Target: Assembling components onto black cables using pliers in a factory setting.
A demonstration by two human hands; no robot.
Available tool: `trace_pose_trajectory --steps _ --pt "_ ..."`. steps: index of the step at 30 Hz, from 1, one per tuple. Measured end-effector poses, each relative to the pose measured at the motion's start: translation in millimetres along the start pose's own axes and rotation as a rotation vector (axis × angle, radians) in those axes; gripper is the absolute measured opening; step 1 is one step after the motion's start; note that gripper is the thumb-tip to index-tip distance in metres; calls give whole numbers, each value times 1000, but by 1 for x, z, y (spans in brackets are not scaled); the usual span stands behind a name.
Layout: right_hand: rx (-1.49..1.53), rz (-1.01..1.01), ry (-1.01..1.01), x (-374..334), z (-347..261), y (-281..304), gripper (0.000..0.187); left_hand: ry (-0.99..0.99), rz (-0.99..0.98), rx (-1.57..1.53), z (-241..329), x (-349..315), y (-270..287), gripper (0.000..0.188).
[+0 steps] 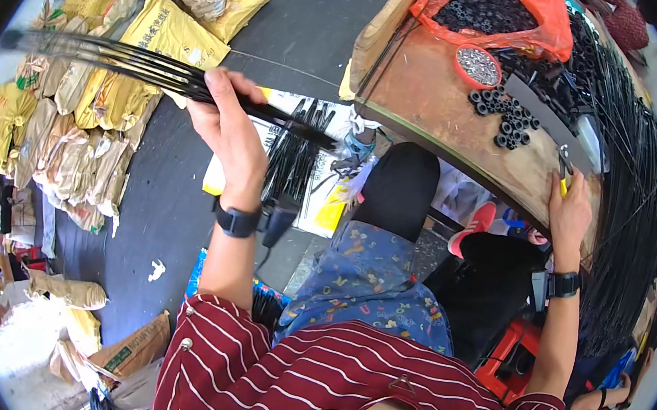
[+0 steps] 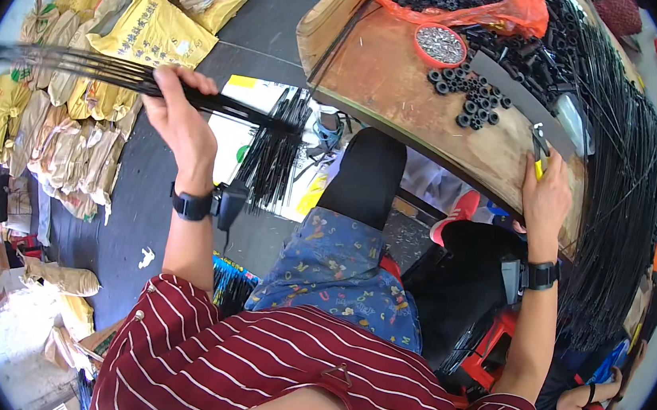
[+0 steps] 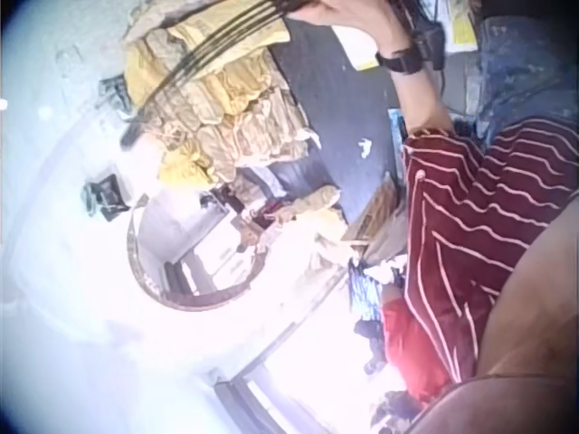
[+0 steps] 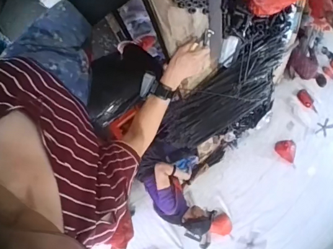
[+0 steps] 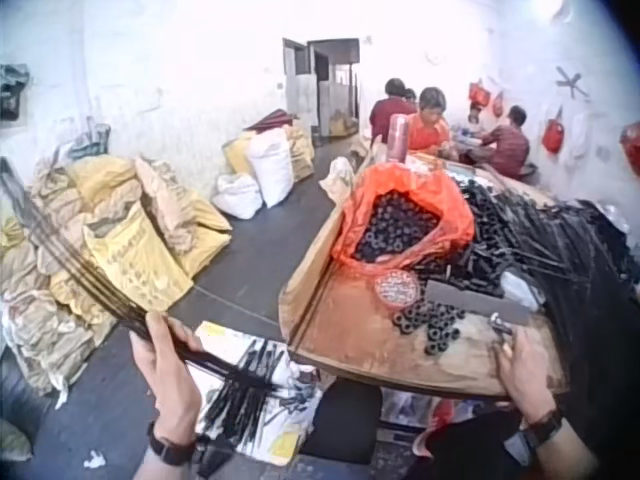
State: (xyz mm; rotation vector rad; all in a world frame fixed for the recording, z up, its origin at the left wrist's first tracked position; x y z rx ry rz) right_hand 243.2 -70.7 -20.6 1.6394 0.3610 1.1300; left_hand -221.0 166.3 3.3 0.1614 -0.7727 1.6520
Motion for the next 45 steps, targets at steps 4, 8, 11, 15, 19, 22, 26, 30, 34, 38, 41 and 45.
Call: trace_pose_trajectory --steps 4,8,11,15,19,22,26,30,34,38,41,45 --pt "-9 -37 -16 4 -7 0 36 119 -188 843 -123 -17 104 26" --pt "6 -2 -31 -1 11 17 37 390 -521 1195 -246 -80 155 35" --pt "79 63 20 -3 11 19 38 348 -617 1143 -297 -98 202 33" --pt "212 -34 -76 15 -21 -9 41 298 -637 1301 -311 -44 319 55" --pt "103 -95 -230 11 17 8 52 381 -683 1364 -312 -38 211 78" --pt "109 -197 -218 16 16 2 53 213 -578 1175 -286 -21 168 70" --pt "-18 -24 -120 31 35 55 52 274 -464 750 -178 -25 66 47" --pt "-312 97 -264 18 97 88 74 219 -428 592 -82 -36 5 32" --pt "-355 -191 -436 -5 130 57 101 205 -464 376 -35 -60 -52 26" --pt "-385 -85 -317 -12 139 51 85 224 -651 276 -18 -94 -108 23" --pt "-178 -63 -296 -14 159 61 77 233 -792 213 -5 -121 -141 23" --pt "-227 17 -226 -8 156 84 81 278 -909 169 4 -155 -176 20"
Point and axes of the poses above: each hand's wrist, its own x-axis towards the middle knuckle, its own y-axis out of the back of the hand, z = x × y, the point moved 10 cm from there along x, towards the middle knuckle, and after that the axes turned 5 degrees about -y, right-handed, at the moved point
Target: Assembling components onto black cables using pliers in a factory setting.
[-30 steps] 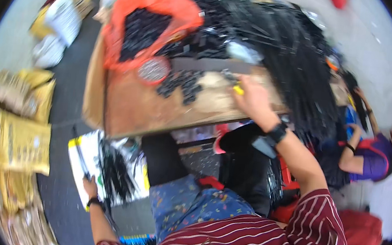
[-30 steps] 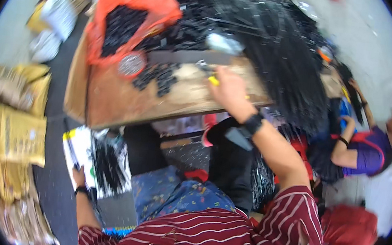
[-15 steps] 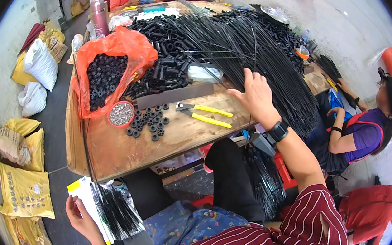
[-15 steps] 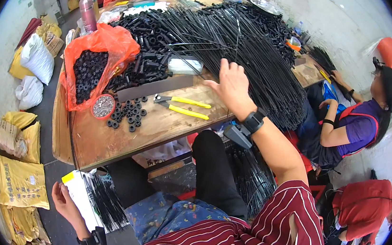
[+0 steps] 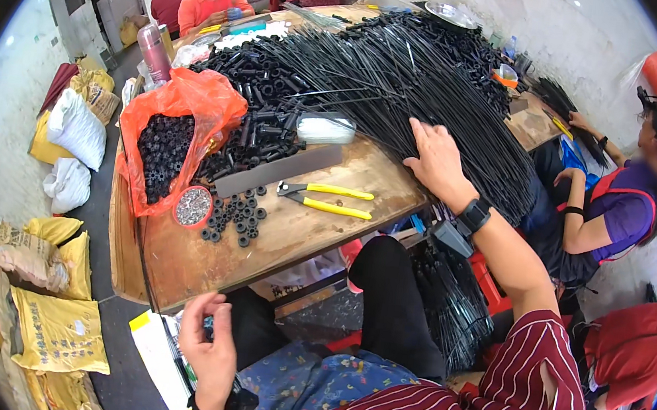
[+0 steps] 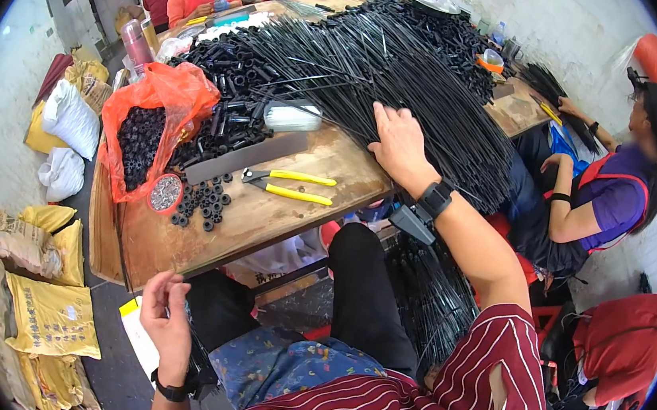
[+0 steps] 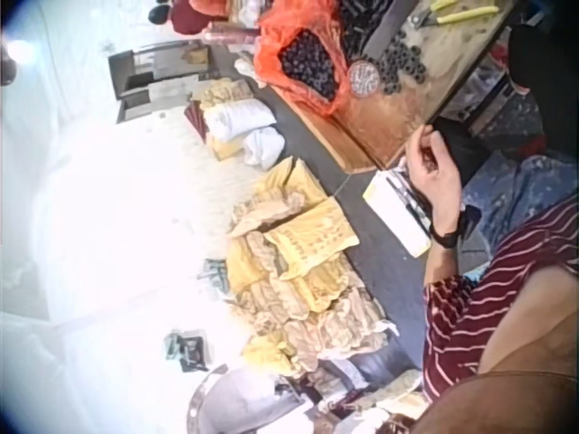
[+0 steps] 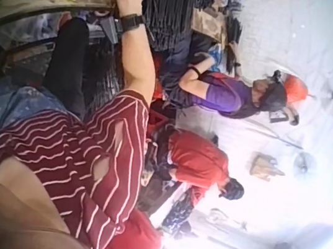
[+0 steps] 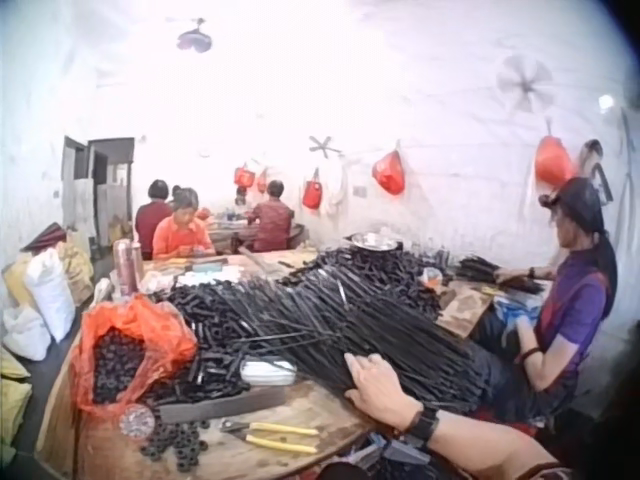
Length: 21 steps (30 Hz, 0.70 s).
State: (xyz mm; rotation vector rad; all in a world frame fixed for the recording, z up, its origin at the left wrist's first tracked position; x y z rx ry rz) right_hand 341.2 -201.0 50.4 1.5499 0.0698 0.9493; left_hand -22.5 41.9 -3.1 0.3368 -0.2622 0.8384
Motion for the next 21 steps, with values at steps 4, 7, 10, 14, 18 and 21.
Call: trace_pose_trajectory --steps 4,7,10,14,18,21 --pt "-127 -15 -74 16 10 -3 100 -195 -109 8 29 7 -45 18" --pt "-93 -296 -175 17 15 -29 100 -240 -188 5 42 7 -72 17" --pt "-81 -91 -30 17 -4 -30 93 -276 -228 -5 55 8 -91 16" --pt "57 -90 -142 30 -3 -24 77 -295 -273 -29 62 1 -105 16" --pt "269 -171 -302 50 24 -41 33 -346 -311 -50 74 1 -124 14" --pt "307 -267 -254 53 21 -44 24 -338 -326 -63 73 1 -133 12"
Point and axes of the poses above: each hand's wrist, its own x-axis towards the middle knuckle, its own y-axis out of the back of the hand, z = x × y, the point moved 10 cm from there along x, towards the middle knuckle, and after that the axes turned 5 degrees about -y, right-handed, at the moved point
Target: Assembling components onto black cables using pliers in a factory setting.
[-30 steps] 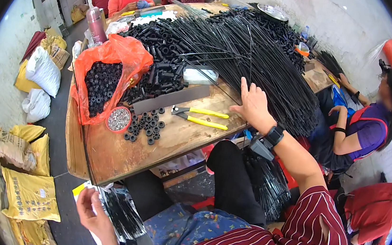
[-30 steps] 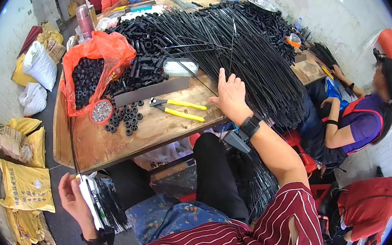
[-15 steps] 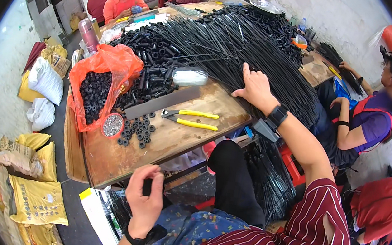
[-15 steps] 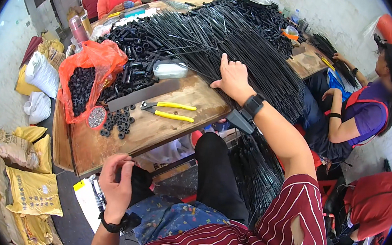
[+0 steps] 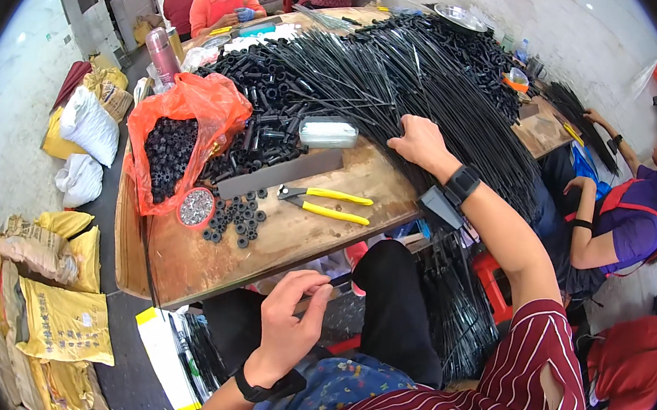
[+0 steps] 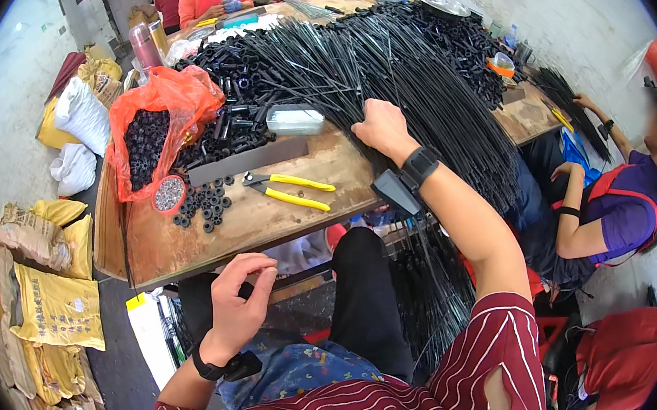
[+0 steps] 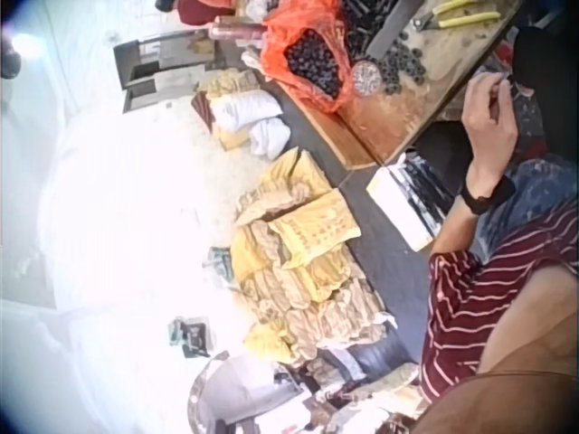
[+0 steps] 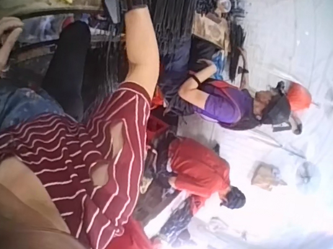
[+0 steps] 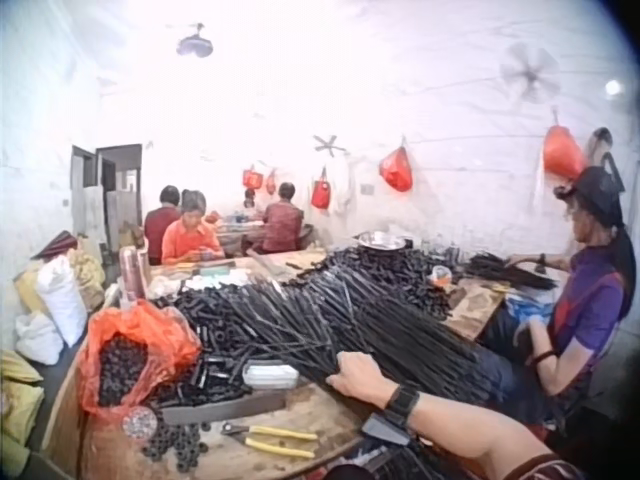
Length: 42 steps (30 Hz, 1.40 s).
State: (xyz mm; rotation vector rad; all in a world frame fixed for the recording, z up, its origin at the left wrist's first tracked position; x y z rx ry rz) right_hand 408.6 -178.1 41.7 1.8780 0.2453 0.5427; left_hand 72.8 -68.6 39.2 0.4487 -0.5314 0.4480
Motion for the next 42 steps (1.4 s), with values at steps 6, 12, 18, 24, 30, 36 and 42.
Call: trace_pose_trajectory --steps 6,12,18,24,30,36,42 --pt "-358 409 357 -31 -34 23 18 47 -9 6 -7 1 -10 11" --pt "-458 266 300 -13 -35 14 25 98 -3 -2 -14 2 -14 9" --pt "-157 142 95 31 -12 -2 24 122 -7 -39 -19 1 -16 9" --pt "192 -152 -86 42 -22 3 42 145 -20 -22 -28 -3 -11 9" --pt "757 -576 -222 25 -30 -53 20 162 -105 -67 -37 5 -22 11" --pt "1052 -780 -257 -30 -56 -54 24 403 35 -292 -80 29 -30 25" --pt "804 -351 65 -47 -76 -47 34 447 22 -477 -94 82 -70 48"
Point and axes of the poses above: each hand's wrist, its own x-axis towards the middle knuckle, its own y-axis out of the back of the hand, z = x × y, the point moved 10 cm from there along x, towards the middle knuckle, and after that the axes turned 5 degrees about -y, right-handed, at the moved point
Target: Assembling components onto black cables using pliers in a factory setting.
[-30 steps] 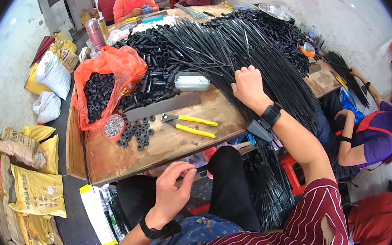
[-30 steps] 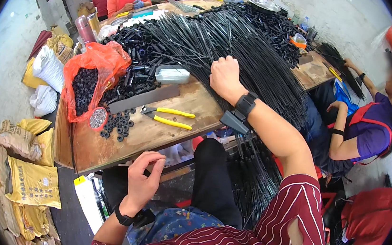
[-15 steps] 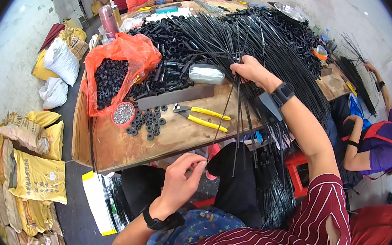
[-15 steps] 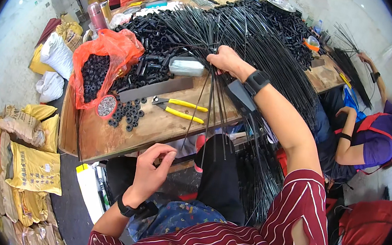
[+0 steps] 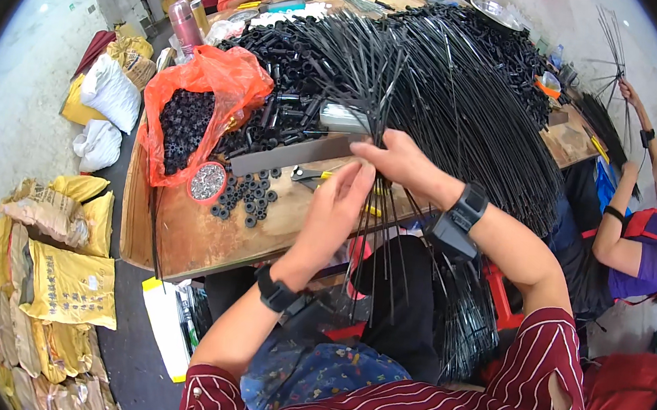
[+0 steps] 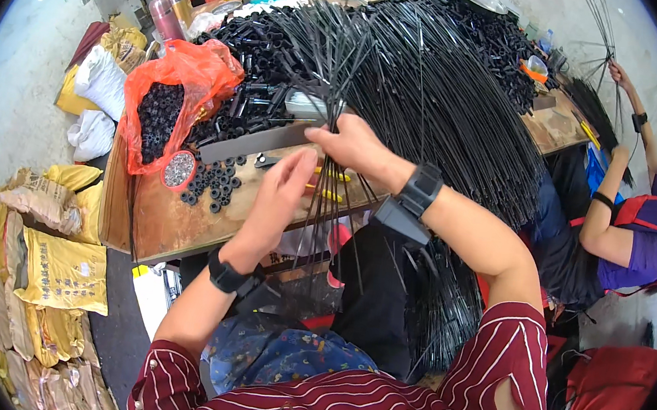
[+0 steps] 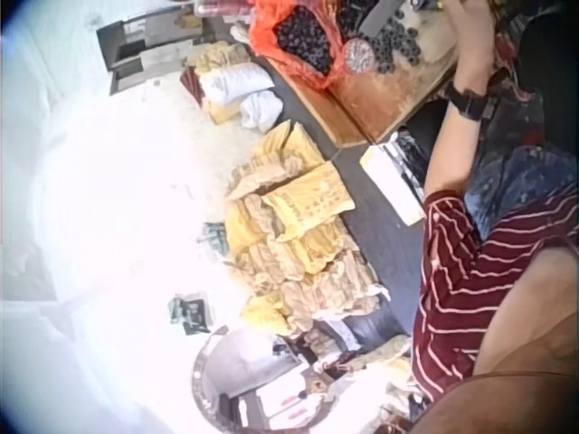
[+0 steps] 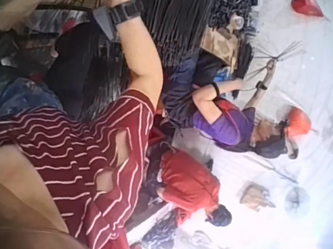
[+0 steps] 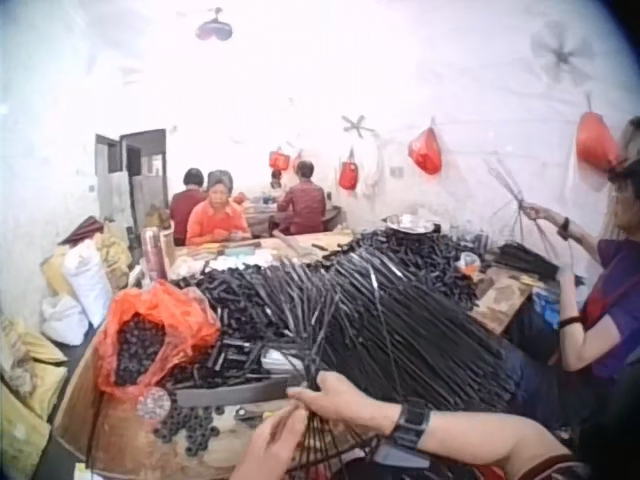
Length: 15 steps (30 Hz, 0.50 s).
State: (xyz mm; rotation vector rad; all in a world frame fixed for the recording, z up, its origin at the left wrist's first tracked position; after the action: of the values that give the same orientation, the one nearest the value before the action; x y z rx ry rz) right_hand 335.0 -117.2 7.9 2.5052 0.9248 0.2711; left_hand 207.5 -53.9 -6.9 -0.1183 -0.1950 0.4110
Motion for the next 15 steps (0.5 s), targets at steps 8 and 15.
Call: trace_pose_trajectory --steps 8,15 --pt "-373 106 87 22 -18 25 43 165 -14 27 -16 44 -16 55" --pt "-402 -98 184 -6 -33 -4 39 236 -110 -15 -23 86 -23 34"
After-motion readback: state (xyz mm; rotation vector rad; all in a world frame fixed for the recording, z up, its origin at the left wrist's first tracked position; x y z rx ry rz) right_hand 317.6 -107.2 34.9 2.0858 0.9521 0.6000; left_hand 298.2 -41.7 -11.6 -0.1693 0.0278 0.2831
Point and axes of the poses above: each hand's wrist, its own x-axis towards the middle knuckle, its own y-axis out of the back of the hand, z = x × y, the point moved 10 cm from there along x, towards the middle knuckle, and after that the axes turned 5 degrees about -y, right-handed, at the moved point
